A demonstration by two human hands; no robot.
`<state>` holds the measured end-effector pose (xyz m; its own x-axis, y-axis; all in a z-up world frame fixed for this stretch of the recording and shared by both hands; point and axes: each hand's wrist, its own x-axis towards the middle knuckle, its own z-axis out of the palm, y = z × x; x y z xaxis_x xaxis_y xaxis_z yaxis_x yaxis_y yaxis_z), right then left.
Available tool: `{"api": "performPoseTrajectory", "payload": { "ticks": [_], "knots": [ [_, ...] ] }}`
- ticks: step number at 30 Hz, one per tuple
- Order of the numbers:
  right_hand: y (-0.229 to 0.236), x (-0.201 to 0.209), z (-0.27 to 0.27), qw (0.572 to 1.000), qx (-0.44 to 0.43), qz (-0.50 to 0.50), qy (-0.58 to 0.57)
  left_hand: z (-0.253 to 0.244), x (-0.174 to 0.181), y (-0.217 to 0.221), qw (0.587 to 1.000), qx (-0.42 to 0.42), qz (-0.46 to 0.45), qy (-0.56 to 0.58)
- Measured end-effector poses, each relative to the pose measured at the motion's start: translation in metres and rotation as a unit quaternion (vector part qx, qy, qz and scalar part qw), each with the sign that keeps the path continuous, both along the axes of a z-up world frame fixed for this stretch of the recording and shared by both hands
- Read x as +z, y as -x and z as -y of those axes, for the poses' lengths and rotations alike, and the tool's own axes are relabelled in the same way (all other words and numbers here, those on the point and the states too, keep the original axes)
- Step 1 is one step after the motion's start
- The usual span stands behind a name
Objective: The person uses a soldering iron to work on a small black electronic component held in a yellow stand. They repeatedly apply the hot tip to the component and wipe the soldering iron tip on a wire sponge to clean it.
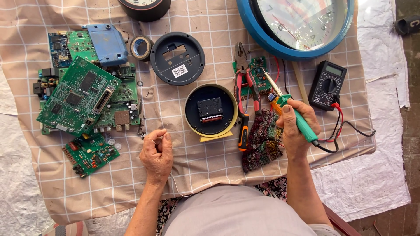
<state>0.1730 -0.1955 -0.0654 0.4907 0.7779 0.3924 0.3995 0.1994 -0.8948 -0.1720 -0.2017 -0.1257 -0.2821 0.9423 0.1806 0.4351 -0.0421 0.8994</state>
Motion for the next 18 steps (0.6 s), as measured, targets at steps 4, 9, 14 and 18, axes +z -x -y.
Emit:
{"api": "performPoseTrajectory", "payload": {
  "ticks": [4, 9, 14, 18],
  "knots": [
    [0.008, 0.009, 0.001, 1.0, -0.015, -0.003, 0.016, 0.0, 0.0, 0.0, 1.0, -0.004, 0.001, -0.002],
    [0.023, 0.025, 0.001, 0.999, -0.021, 0.0, 0.027, 0.0, 0.0, 0.0, 1.0, -0.005, 0.0, -0.008],
    [0.02, 0.018, 0.004, 0.999, -0.028, -0.003, 0.037, 0.0, -0.001, 0.001, 1.0, -0.006, 0.0, -0.008],
    [0.02, 0.017, 0.005, 0.998, -0.036, -0.002, 0.049, 0.0, 0.002, 0.0, 1.0, -0.005, -0.007, -0.008]
  ]
}}
